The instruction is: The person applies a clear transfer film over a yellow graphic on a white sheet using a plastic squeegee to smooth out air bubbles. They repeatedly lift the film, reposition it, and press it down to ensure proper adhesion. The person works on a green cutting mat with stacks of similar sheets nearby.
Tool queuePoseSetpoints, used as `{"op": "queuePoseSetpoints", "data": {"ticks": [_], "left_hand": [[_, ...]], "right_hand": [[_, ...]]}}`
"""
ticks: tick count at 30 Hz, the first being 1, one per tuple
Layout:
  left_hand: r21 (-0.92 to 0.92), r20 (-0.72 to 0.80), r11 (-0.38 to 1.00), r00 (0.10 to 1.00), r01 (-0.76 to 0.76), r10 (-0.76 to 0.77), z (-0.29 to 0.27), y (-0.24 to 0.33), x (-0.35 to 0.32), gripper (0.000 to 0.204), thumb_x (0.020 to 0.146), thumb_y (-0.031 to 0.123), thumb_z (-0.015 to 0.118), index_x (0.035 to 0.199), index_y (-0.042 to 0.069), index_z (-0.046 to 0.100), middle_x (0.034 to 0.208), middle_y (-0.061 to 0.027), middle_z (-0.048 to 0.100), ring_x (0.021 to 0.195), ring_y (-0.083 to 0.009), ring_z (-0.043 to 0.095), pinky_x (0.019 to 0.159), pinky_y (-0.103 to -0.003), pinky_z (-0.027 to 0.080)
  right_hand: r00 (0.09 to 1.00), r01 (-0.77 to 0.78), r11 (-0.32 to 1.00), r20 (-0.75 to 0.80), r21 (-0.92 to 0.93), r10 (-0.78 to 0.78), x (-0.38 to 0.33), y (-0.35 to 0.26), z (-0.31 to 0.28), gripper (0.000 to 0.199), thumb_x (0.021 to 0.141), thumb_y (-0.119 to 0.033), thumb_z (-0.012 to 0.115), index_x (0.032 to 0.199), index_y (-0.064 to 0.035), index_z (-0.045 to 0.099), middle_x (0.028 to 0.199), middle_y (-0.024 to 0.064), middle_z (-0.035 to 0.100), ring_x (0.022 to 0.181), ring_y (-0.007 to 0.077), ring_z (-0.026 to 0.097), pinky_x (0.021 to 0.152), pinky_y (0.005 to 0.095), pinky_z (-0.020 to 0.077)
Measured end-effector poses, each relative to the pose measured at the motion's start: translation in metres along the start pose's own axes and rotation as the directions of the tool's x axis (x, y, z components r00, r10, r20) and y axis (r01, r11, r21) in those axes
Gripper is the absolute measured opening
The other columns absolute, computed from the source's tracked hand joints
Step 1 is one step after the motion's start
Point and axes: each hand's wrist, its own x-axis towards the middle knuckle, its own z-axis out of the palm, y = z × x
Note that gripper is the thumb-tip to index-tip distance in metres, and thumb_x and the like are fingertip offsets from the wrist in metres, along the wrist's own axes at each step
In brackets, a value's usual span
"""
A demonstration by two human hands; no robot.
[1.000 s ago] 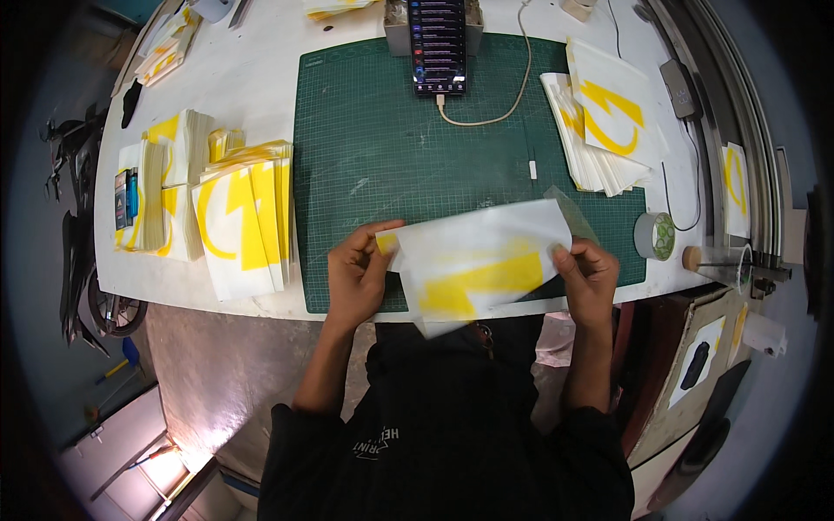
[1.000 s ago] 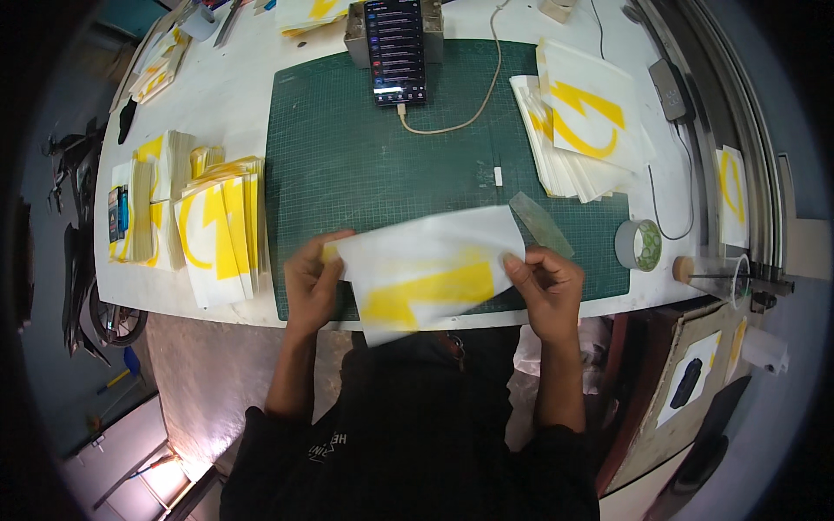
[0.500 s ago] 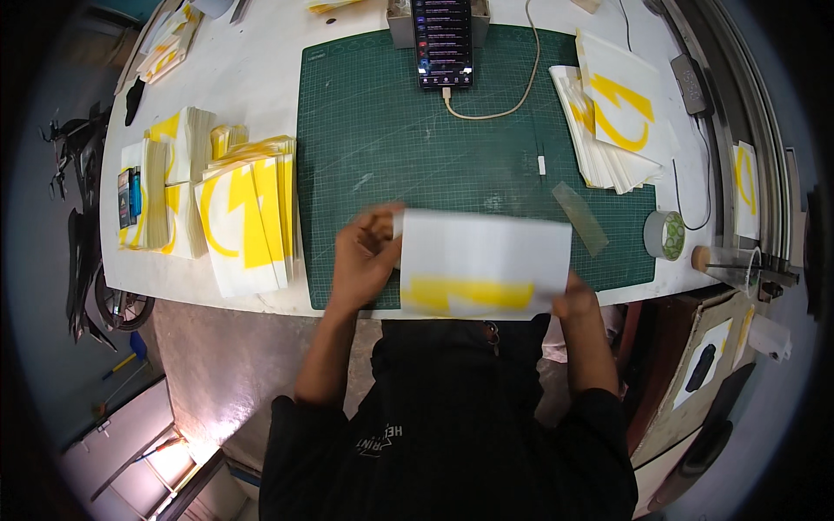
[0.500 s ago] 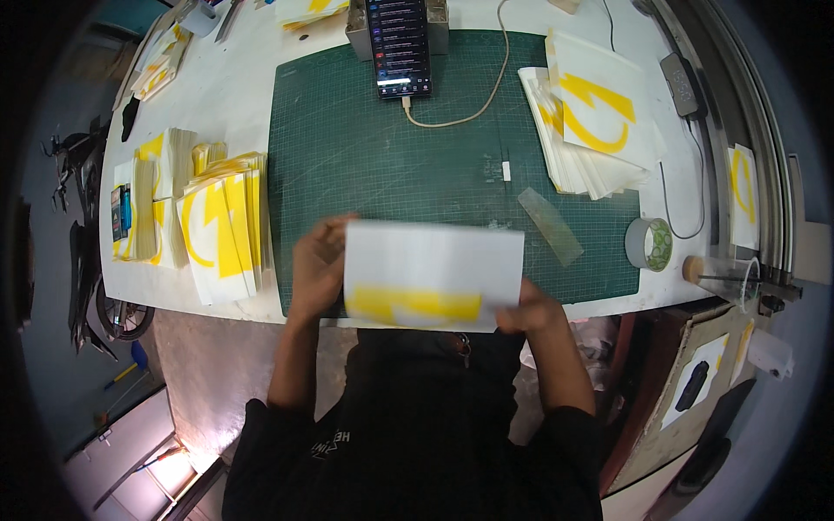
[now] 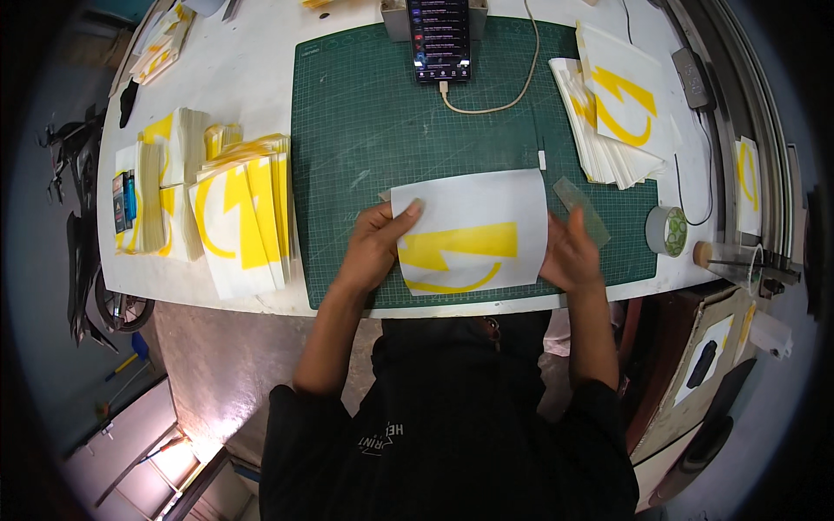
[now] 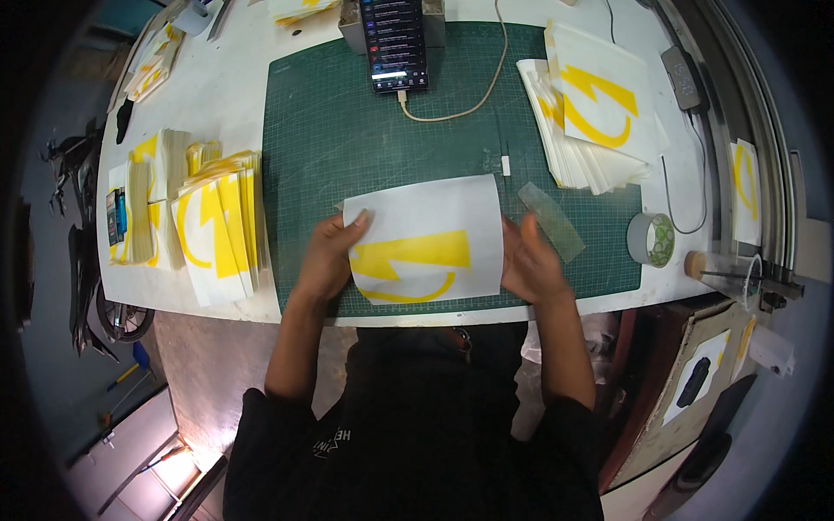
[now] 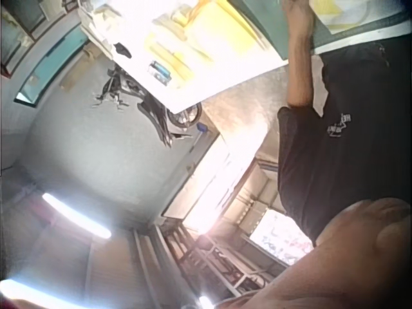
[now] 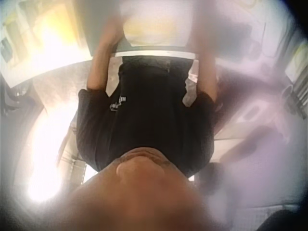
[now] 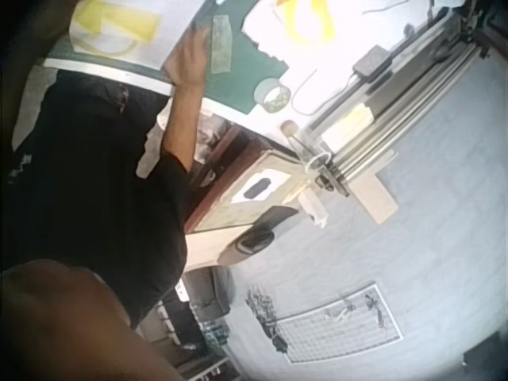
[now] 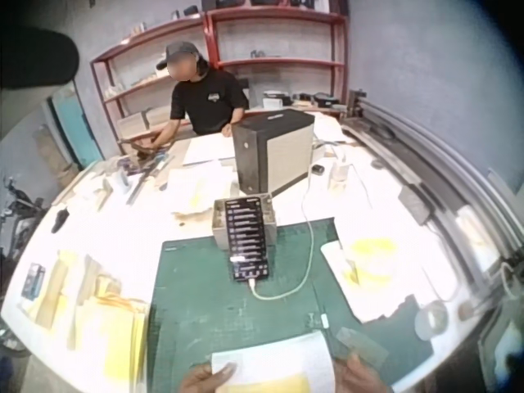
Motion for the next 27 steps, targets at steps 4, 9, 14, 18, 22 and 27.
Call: {"op": "queuePoseSetpoints", "data": {"ticks": [4, 9, 14, 18, 22, 27], "left_hand": [[-0.023, 0.049, 0.995, 0.994, -0.098, 0.099, 0.009, 0.01, -0.002, 0.039, 0.112, 0.026, 0.056, 0.138, -0.002, 0.062, 0.13, -0.0124, 0.071, 0.115, -0.0206, 0.071, 0.105, -0.037, 0.054], [0.062, -0.01, 0.992, 0.994, -0.111, 0.112, 0.016, 0.016, 0.0, 0.042, 0.113, 0.029, 0.055, 0.142, -0.001, 0.059, 0.133, -0.012, 0.07, 0.116, -0.0203, 0.071, 0.103, -0.035, 0.056], [-0.035, 0.07, 0.999, 0.998, -0.003, 0.006, -0.002, 0.007, 0.006, 0.045, 0.113, 0.037, 0.055, 0.132, -0.003, 0.065, 0.116, -0.0124, 0.075, 0.102, -0.0167, 0.074, 0.092, -0.03, 0.059], [0.163, 0.005, 0.984, 0.998, 0.066, -0.068, -0.01, 0.004, 0.008, 0.05, 0.113, 0.042, 0.053, 0.128, -0.004, 0.068, 0.109, -0.0122, 0.077, 0.093, -0.0155, 0.074, 0.086, -0.03, 0.059], [0.162, -0.078, 0.985, 0.996, 0.052, -0.039, 0.002, 0.012, 0.002, 0.06, 0.113, 0.047, 0.05, 0.143, -0.005, 0.057, 0.122, -0.0132, 0.073, 0.107, -0.0178, 0.071, 0.09, -0.034, 0.059], [0.003, -0.054, 0.996, 0.995, -0.088, 0.088, 0.017, 0.02, 0.003, 0.08, 0.111, 0.052, 0.049, 0.167, 0.001, 0.023, 0.148, -0.0155, 0.059, 0.133, -0.0238, 0.061, 0.106, -0.041, 0.055]], "right_hand": [[0.972, 0.223, 0.876, 0.16, -0.427, -0.17, -0.015, -0.014, -0.004, 0.083, 0.101, -0.051, 0.067, 0.155, 0.0073, 0.043, 0.146, 0.0178, 0.062, 0.136, 0.0239, 0.061, 0.117, 0.0418, 0.0419], [0.912, 0.397, 0.543, 0.253, -0.74, -0.322, -0.021, -0.013, 0.003, 0.058, 0.1, -0.035, 0.075, 0.137, 0.0061, 0.059, 0.123, 0.0122, 0.072, 0.114, 0.0145, 0.067, 0.101, 0.0325, 0.0486], [0.912, 0.008, 0.665, -0.267, -0.747, -0.311, 0.003, -0.017, 0.016, 0.024, 0.107, -0.025, 0.067, 0.108, -0.0013, 0.07, 0.086, -0.0048, 0.066, 0.076, 0.0027, 0.056, 0.072, 0.0219, 0.0444], [0.892, 0.017, 0.744, -0.327, -0.668, -0.314, 0.02, -0.018, 0.02, 0.027, 0.109, -0.028, 0.065, 0.099, -0.0035, 0.072, 0.083, -0.0066, 0.064, 0.071, 0.0021, 0.052, 0.066, 0.022, 0.0422], [0.9, 0.168, 0.73, -0.2, -0.662, -0.388, 0.016, -0.011, 0.02, 0.026, 0.107, -0.025, 0.067, 0.108, -0.0002, 0.071, 0.092, -0.0012, 0.069, 0.081, 0.0068, 0.063, 0.075, 0.0217, 0.048], [0.879, 0.369, 0.551, 0.088, -0.748, -0.469, 0.002, -0.006, 0.023, 0.028, 0.096, -0.007, 0.079, 0.12, 0.0039, 0.069, 0.102, 0.0051, 0.074, 0.095, 0.0136, 0.071, 0.085, 0.0226, 0.0523]]}}
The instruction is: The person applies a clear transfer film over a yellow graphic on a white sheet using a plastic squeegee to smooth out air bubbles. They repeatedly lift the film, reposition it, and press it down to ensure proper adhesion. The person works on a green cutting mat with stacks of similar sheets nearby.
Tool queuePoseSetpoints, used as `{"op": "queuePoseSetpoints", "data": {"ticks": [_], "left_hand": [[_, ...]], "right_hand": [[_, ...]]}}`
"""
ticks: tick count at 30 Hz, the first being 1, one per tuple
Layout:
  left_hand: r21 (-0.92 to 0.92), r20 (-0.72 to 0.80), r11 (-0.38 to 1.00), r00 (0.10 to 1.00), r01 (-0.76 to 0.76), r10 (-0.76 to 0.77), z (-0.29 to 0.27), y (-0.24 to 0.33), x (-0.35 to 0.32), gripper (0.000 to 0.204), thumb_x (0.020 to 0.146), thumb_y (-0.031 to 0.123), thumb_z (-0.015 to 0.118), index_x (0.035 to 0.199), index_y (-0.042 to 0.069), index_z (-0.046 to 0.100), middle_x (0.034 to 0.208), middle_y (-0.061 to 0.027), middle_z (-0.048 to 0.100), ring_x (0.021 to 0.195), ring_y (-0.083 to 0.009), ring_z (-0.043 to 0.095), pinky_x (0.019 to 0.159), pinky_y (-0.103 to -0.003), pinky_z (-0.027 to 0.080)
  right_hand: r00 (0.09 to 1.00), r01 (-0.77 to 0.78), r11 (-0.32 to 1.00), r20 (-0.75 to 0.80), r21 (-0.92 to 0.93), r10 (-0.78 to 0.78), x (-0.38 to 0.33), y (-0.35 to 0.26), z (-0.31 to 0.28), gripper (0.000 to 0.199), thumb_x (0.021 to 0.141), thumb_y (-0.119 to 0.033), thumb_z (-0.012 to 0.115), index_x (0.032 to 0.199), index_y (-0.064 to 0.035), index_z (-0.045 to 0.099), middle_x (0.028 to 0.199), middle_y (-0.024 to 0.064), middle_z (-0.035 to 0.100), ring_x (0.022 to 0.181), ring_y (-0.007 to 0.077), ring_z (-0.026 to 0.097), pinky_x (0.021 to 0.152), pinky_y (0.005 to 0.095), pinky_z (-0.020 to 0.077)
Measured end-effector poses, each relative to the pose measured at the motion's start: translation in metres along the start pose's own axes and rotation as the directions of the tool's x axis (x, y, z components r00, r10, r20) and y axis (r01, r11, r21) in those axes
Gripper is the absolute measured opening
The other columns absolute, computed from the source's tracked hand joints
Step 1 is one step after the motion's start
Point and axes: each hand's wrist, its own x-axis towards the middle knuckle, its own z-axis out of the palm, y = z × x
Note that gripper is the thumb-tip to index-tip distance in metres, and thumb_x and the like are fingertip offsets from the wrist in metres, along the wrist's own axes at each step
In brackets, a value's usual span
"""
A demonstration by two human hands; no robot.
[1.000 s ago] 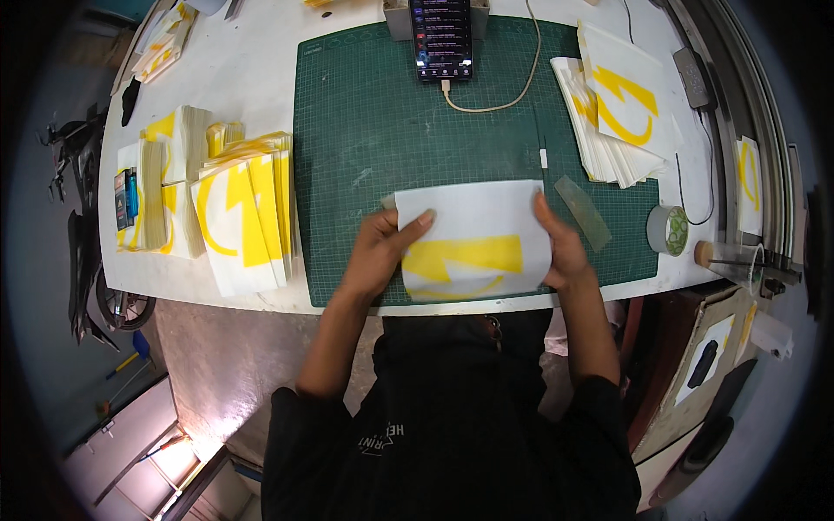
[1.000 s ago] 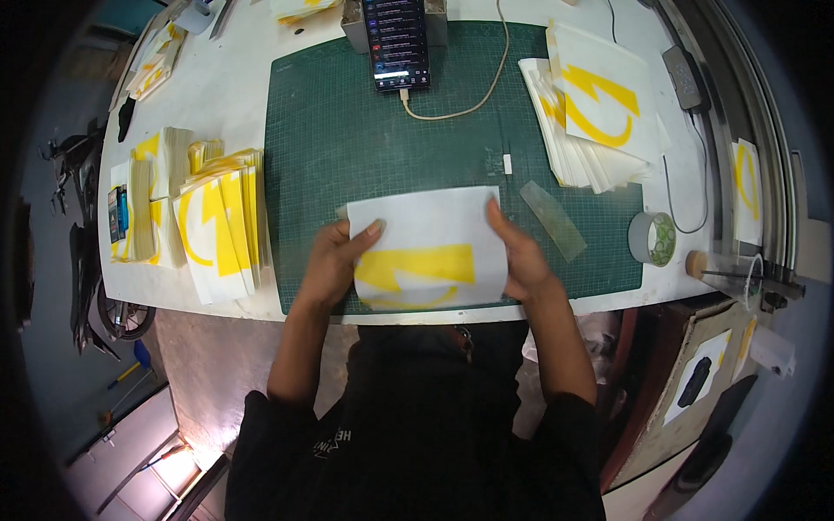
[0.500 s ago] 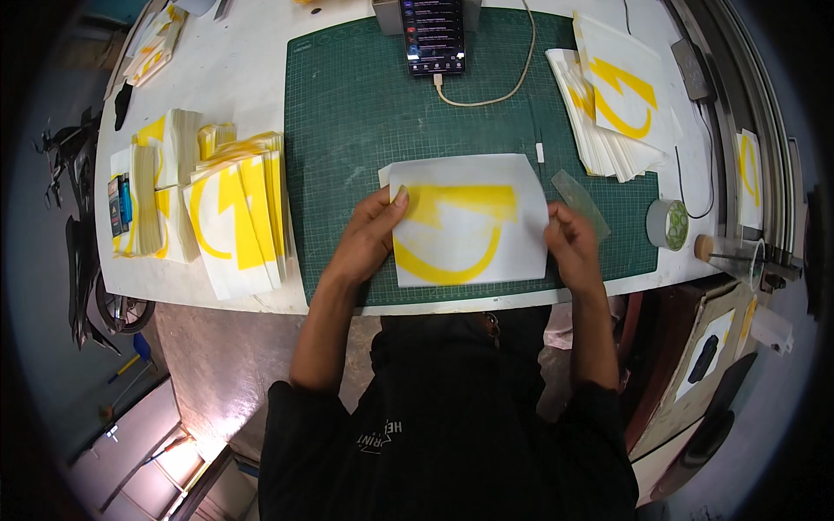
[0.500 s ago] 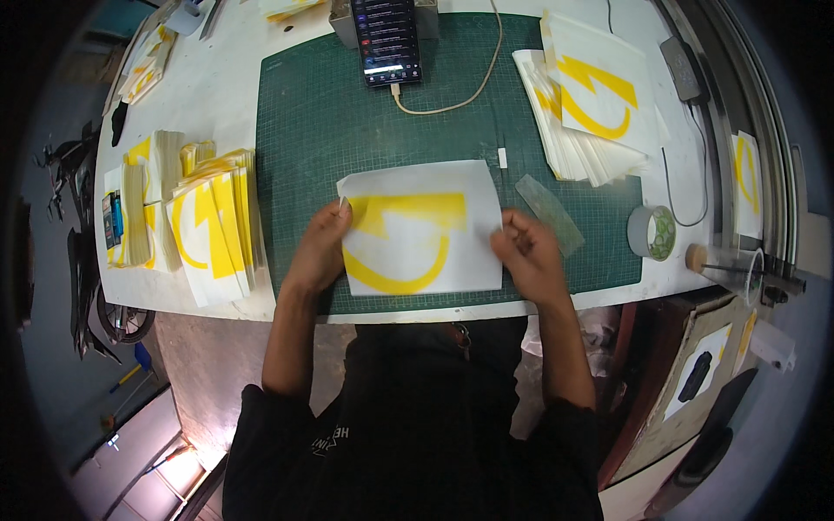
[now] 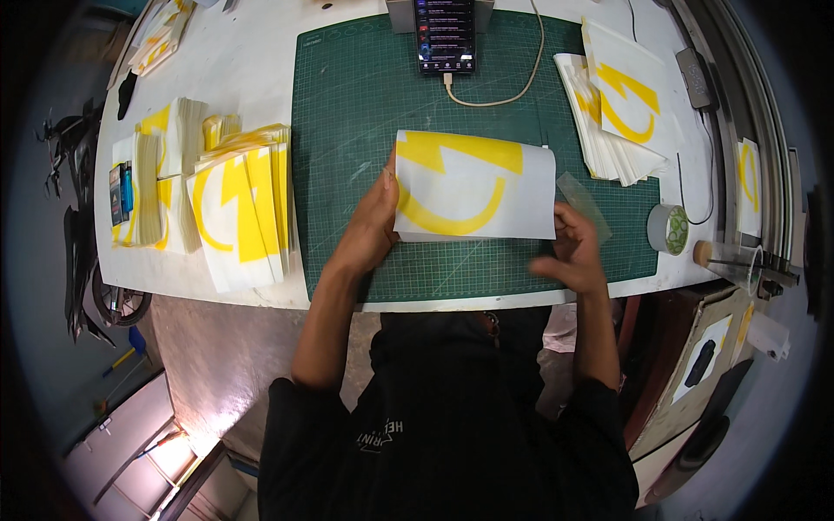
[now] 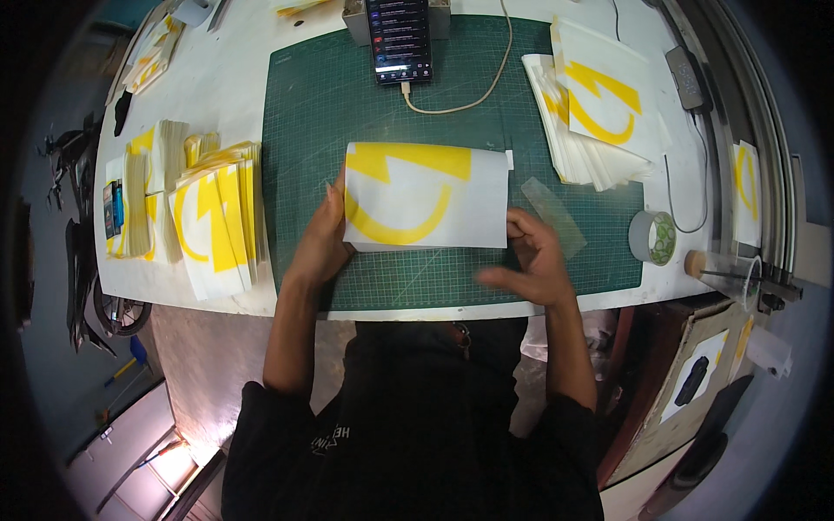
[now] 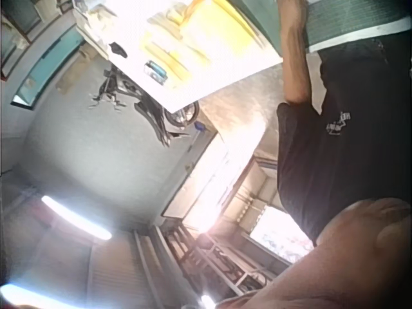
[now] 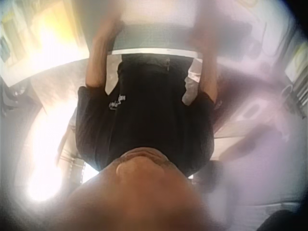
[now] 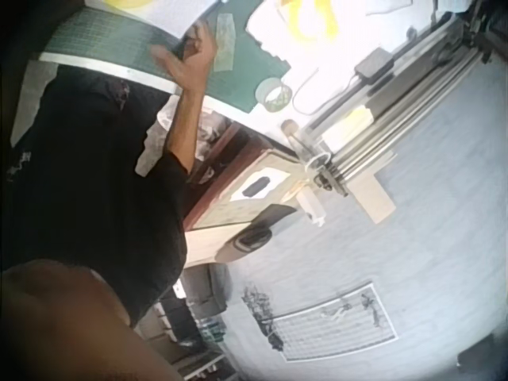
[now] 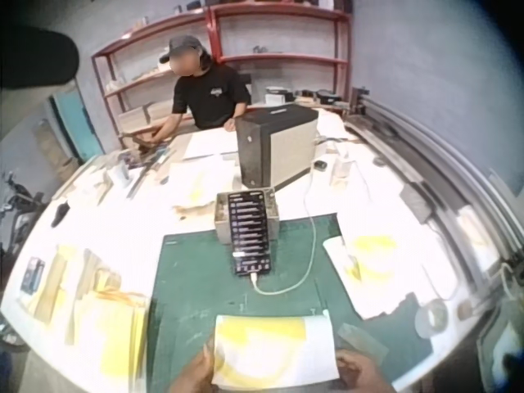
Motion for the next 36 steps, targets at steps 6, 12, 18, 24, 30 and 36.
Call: {"op": "queuePoseSetpoints", "data": {"ticks": [6, 12, 18, 24, 30, 36], "left_hand": [[0.395, 0.076, 0.859, 0.943, -0.327, 0.324, -0.007, -0.013, -0.007, 0.092, 0.098, 0.015, 0.078, 0.168, 0.003, 0.02, 0.132, -0.0186, 0.069, 0.12, -0.0215, 0.069, 0.096, -0.036, 0.059], [0.624, -0.226, 0.779, 0.941, -0.06, 0.253, -0.001, -0.01, -0.012, 0.079, 0.092, 0.0, 0.081, 0.159, -0.001, 0.038, 0.089, -0.0062, 0.074, 0.082, -0.0135, 0.07, 0.078, -0.024, 0.057], [0.915, 0.155, 0.08, 0.527, -0.396, 0.836, 0.006, -0.032, -0.012, 0.062, 0.087, 0.007, 0.086, 0.144, 0.006, 0.06, 0.108, -0.0139, 0.072, 0.103, -0.0214, 0.07, 0.086, -0.036, 0.057], [0.867, 0.465, -0.171, 0.634, -0.468, 0.618, 0.028, -0.046, -0.017, 0.038, 0.084, 0.006, 0.084, 0.121, 0.006, 0.077, 0.129, -0.0108, 0.075, 0.124, -0.0331, 0.069, 0.105, -0.049, 0.056], [0.86, 0.468, -0.153, 0.636, -0.486, 0.614, 0.02, -0.055, -0.018, 0.043, 0.081, -0.005, 0.078, 0.122, 0.004, 0.076, 0.125, -0.0144, 0.076, 0.121, -0.035, 0.072, 0.105, -0.049, 0.057], [0.865, 0.482, -0.198, 0.653, -0.461, 0.584, 0.017, -0.056, -0.022, 0.043, 0.081, -0.004, 0.071, 0.124, 0.001, 0.075, 0.13, -0.0168, 0.075, 0.126, -0.0344, 0.07, 0.108, -0.048, 0.057]], "right_hand": [[0.974, -0.175, 0.947, -0.186, -0.27, 0.127, 0.008, 0.015, 0.009, 0.027, 0.093, -0.002, 0.082, 0.116, 0.0051, 0.069, 0.096, 0.0077, 0.077, 0.086, 0.0085, 0.07, 0.074, 0.0238, 0.0537], [0.936, -0.283, 0.89, -0.304, -0.357, 0.176, 0.021, 0.009, 0.016, 0.024, 0.092, -0.007, 0.084, 0.107, 0.0044, 0.069, 0.08, 0.0061, 0.074, 0.071, 0.0068, 0.067, 0.062, 0.0232, 0.0518], [0.923, -0.341, 0.855, -0.31, -0.39, 0.226, 0.03, 0.007, 0.018, 0.03, 0.09, -0.008, 0.086, 0.109, 0.0055, 0.068, 0.083, 0.0079, 0.075, 0.071, 0.0072, 0.068, 0.063, 0.0231, 0.0527], [0.939, -0.288, 0.903, -0.278, -0.319, 0.202, 0.027, 0.011, 0.017, 0.032, 0.09, -0.003, 0.085, 0.115, 0.0036, 0.067, 0.086, 0.0028, 0.07, 0.076, 0.007, 0.066, 0.064, 0.0223, 0.0521], [0.972, 0.091, 0.64, -0.07, -0.763, -0.222, -0.028, -0.018, 0.019, 0.031, 0.085, -0.002, 0.083, 0.114, -0.0046, 0.074, 0.11, 0.0113, 0.076, 0.091, 0.0247, 0.07, 0.077, 0.0361, 0.0553], [0.927, 0.309, 0.278, 0.224, -0.91, -0.299, -0.017, 0.018, 0.031, 0.03, 0.085, -0.003, 0.081, 0.115, -0.0046, 0.076, 0.125, 0.0049, 0.074, 0.117, 0.0295, 0.064, 0.094, 0.0456, 0.0477]]}}
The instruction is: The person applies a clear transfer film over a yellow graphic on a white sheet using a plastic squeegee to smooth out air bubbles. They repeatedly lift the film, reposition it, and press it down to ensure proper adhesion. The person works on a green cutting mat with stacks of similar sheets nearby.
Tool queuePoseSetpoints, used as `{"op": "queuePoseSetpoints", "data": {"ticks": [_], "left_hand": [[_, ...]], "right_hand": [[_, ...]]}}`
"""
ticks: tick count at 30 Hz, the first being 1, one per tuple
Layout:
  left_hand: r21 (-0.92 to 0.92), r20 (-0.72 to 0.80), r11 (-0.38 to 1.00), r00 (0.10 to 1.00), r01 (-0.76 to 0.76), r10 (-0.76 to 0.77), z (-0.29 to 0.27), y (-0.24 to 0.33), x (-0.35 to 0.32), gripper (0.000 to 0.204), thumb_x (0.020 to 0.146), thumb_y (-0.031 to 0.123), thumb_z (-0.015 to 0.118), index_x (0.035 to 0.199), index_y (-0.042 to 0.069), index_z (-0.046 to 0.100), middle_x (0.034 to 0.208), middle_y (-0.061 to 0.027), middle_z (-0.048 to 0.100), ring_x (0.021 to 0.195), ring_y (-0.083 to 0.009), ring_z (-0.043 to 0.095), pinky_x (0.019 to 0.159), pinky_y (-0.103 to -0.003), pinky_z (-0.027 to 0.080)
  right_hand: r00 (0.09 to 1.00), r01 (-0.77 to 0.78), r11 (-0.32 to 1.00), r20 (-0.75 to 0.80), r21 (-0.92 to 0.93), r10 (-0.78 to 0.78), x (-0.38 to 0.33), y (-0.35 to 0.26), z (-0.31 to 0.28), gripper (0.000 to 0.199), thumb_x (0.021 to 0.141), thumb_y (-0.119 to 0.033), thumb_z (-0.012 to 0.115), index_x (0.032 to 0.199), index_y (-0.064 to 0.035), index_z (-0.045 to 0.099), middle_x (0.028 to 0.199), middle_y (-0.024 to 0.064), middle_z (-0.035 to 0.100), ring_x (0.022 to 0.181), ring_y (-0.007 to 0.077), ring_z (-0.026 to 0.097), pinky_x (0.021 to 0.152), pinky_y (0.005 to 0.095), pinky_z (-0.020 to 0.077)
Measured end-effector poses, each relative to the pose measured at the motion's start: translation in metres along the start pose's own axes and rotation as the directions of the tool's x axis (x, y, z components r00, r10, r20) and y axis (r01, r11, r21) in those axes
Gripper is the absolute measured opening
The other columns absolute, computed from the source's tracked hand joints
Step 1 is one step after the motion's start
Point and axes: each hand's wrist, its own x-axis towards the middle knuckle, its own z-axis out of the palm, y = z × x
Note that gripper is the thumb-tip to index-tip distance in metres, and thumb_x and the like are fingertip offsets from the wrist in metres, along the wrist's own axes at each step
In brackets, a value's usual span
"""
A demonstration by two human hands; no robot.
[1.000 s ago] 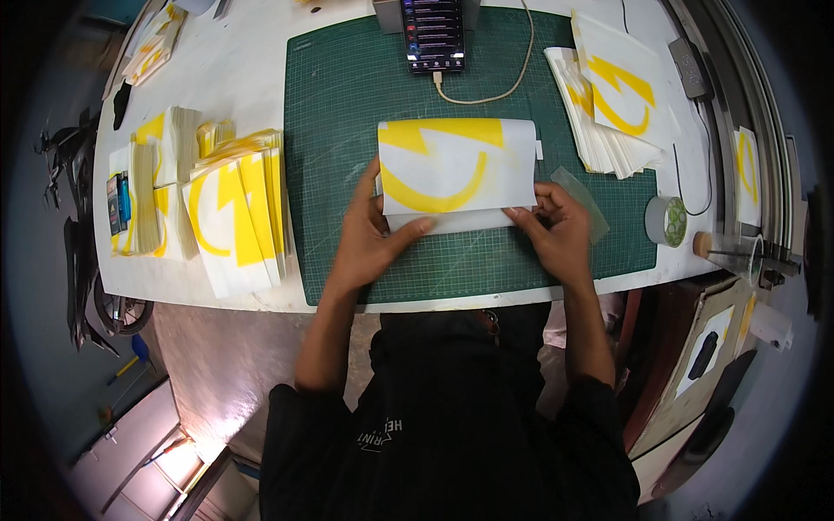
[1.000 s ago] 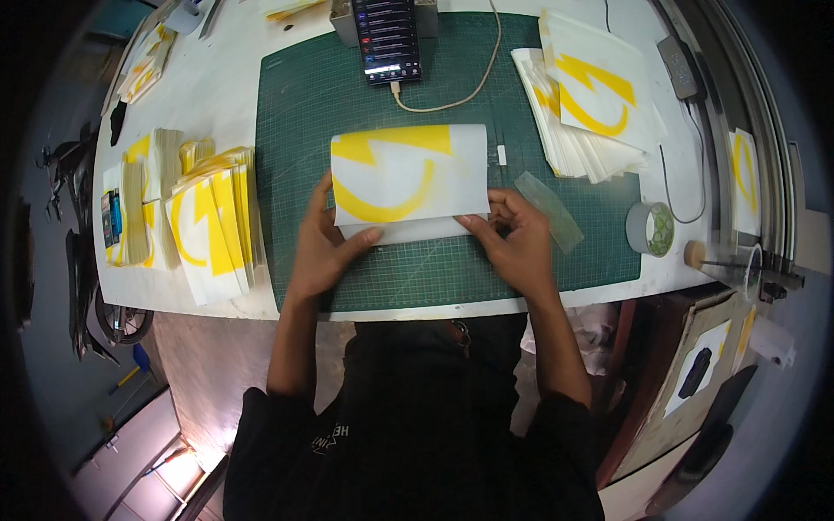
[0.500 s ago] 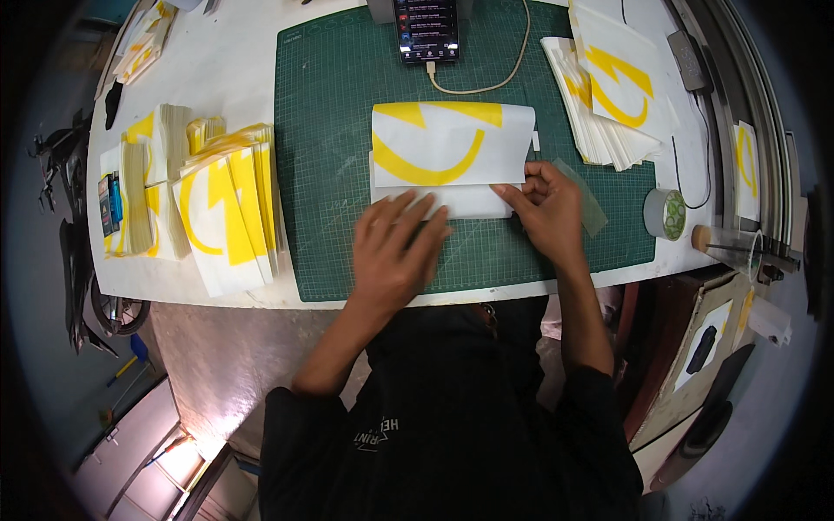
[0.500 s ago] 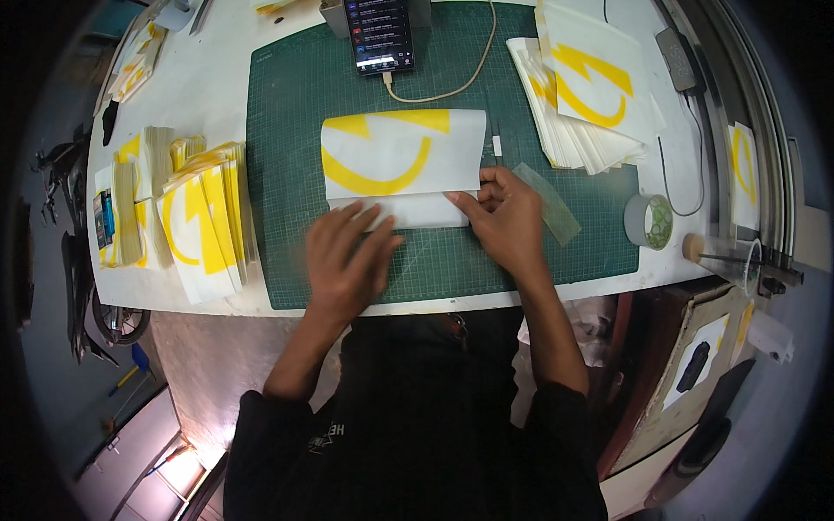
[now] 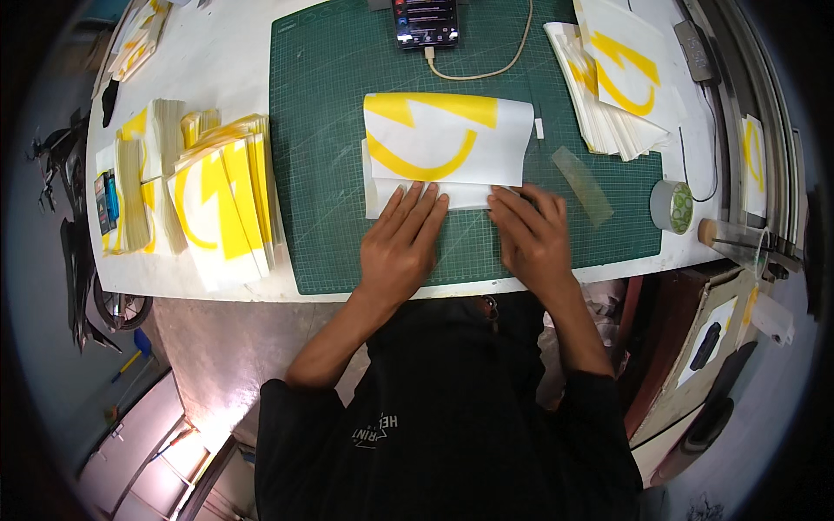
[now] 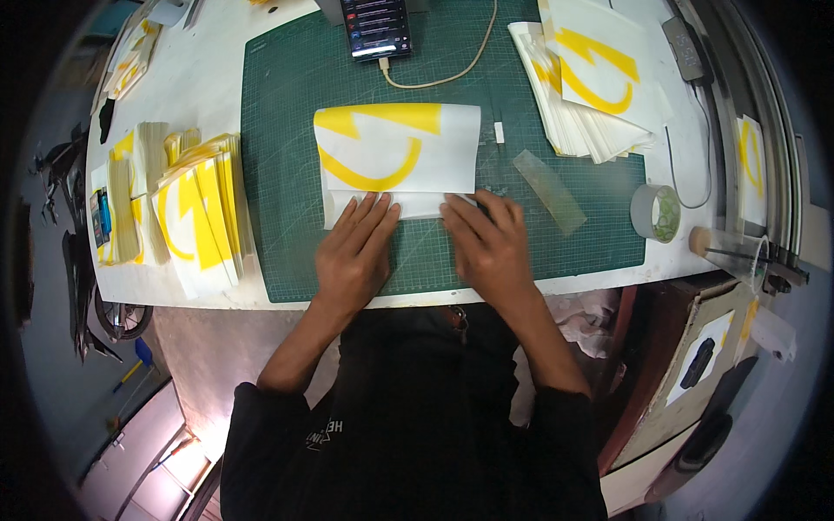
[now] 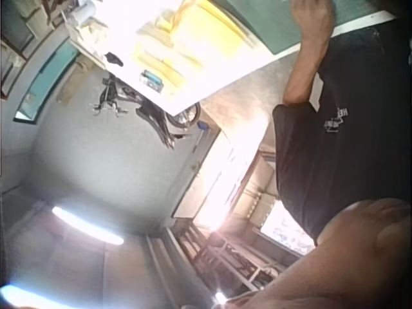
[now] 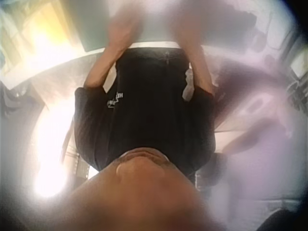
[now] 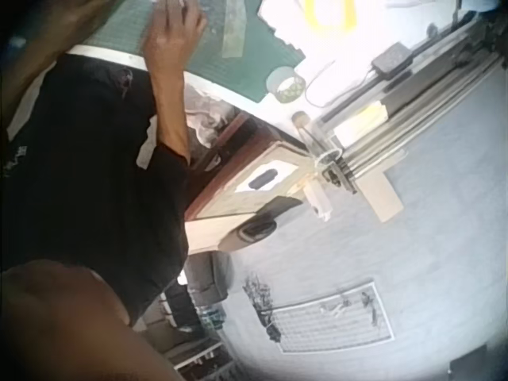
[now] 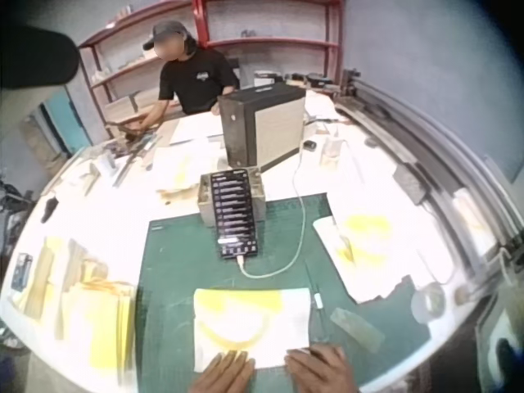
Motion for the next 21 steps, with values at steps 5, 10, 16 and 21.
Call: {"op": "queuePoseSetpoints", "data": {"ticks": [5, 10, 16, 21], "left_hand": [[-0.052, 0.091, 0.998, 0.995, 0.038, -0.033, -0.008, -0.001, -0.017, 0.043, 0.09, 0.003, 0.077, 0.132, -0.001, 0.07, 0.137, -0.02, 0.07, 0.132, -0.038, 0.065, 0.112, -0.052, 0.052], [-0.073, 0.28, 0.996, 0.96, 0.056, -0.033, -0.02, -0.003, -0.025, 0.062, 0.098, 0.026, 0.073, 0.15, -0.001, 0.055, 0.157, -0.0226, 0.054, 0.148, -0.0409, 0.049, 0.121, -0.055, 0.04], [-0.009, 0.386, 0.997, 0.92, 0.083, -0.073, -0.027, 0.0, -0.027, 0.066, 0.104, 0.037, 0.064, 0.158, 0.004, 0.048, 0.167, -0.0202, 0.041, 0.156, -0.0412, 0.036, 0.125, -0.061, 0.031], [0.099, 0.385, 0.994, 0.919, 0.049, -0.084, -0.026, 0.0, -0.024, 0.062, 0.103, 0.04, 0.066, 0.157, 0.013, 0.054, 0.166, -0.0103, 0.047, 0.156, -0.0336, 0.04, 0.126, -0.059, 0.032]], "right_hand": [[1.0, 0.017, 0.999, -0.011, 0.035, -0.017, -0.012, 0.006, -0.005, 0.024, 0.087, -0.006, 0.081, 0.111, -0.0041, 0.078, 0.127, 0.005, 0.075, 0.117, 0.029, 0.064, 0.093, 0.045, 0.0465], [1.0, 0.01, 0.999, 0.001, -0.041, -0.01, -0.023, 0.002, -0.007, 0.022, 0.089, -0.014, 0.083, 0.109, -0.005, 0.08, 0.127, 0.0073, 0.073, 0.116, 0.03, 0.063, 0.094, 0.0457, 0.0449], [0.994, -0.105, 0.977, 0.001, -0.188, 0.107, -0.03, -0.019, -0.004, 0.035, 0.092, -0.031, 0.081, 0.121, -0.0119, 0.078, 0.113, 0.0091, 0.061, 0.107, 0.0286, 0.058, 0.096, 0.0529, 0.0389], [0.993, -0.076, 0.979, 0.078, -0.187, 0.092, -0.022, -0.049, 0.023, 0.041, 0.095, -0.039, 0.075, 0.134, -0.0253, 0.072, 0.113, 0.0072, 0.055, 0.107, 0.0266, 0.053, 0.094, 0.0536, 0.0369]]}}
